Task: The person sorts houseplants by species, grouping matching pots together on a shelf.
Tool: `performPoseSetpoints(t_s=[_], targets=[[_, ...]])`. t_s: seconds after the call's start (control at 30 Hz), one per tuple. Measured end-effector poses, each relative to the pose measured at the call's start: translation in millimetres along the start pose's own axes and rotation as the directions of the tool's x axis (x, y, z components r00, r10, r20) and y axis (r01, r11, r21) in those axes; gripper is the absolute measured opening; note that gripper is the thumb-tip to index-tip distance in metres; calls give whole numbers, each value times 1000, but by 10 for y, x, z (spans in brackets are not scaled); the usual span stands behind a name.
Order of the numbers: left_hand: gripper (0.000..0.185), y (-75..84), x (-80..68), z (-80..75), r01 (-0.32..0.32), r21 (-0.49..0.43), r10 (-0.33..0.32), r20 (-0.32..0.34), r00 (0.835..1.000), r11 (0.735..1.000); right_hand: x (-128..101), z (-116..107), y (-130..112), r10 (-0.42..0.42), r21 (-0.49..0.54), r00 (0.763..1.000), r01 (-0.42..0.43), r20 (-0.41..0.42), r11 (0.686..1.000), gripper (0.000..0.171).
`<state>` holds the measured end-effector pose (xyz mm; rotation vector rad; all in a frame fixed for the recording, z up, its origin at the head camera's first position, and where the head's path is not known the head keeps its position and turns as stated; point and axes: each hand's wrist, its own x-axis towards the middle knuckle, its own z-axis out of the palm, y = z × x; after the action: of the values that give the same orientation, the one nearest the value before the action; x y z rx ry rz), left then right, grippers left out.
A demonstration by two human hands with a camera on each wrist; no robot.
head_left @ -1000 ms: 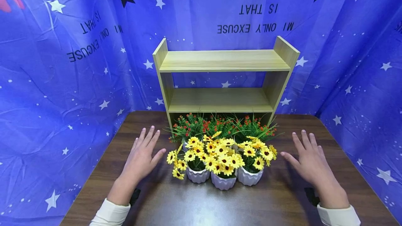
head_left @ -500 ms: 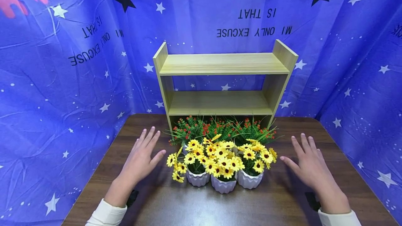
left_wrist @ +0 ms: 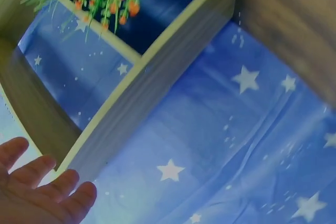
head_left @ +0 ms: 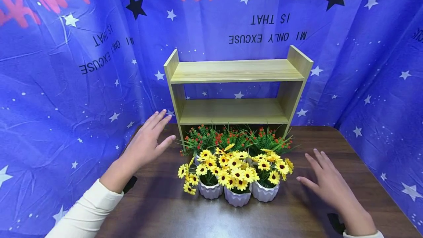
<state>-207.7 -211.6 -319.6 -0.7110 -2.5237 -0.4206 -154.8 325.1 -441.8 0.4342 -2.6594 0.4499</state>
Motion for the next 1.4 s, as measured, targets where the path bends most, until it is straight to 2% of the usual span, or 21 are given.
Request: performPoseSetpoints(t_s=[0.1,0.2,0.37,0.47,0.63,0.7,0.77,1.0,1.1,1.23,1.3,1.4], targets=[[63,0,217,-118,-23,-24,22,-33,999,999,-45,23,-22,1,21,1000,-1,-7,1000,79],[62,-4,459,-188,-38,-70,31,-98,995,997,-94,53,-56,9,65,1000,-8,-20,998,74],[63,-19,832,-216,-21,-146,-11,-218,976,989,-209,116,-141,43,205,999,-36,-33,978,62],[64,-45,998,-207,-12,-189,-45,-295,954,982,-261,147,-200,69,248,997,-57,-37,967,59],[64,-94,1224,-200,-46,-218,-55,-436,898,975,-307,185,-286,80,260,996,-67,-38,963,56],[65,-115,1309,-212,-52,-217,-56,-466,883,975,-307,198,-320,80,259,996,-67,-40,964,55],[65,-141,1389,-229,-46,-224,-67,-472,879,974,-300,209,-358,89,253,995,-78,-35,964,54],[69,-210,1580,-237,1,-277,-124,-425,897,961,-273,232,-462,157,255,988,-152,1,955,52],[67,-234,1607,-199,27,-342,-179,-423,888,939,-269,251,-497,163,271,987,-160,11,949,50],[62,-271,1614,-144,57,-454,-267,-415,870,889,-253,284,-563,177,312,983,-185,51,932,51],[60,-292,1613,-119,65,-485,-290,-406,867,872,-246,305,-601,195,335,977,-213,86,918,53],[59,-315,1610,-87,74,-477,-290,-397,871,876,-232,348,-659,238,338,962,-271,136,901,59]])
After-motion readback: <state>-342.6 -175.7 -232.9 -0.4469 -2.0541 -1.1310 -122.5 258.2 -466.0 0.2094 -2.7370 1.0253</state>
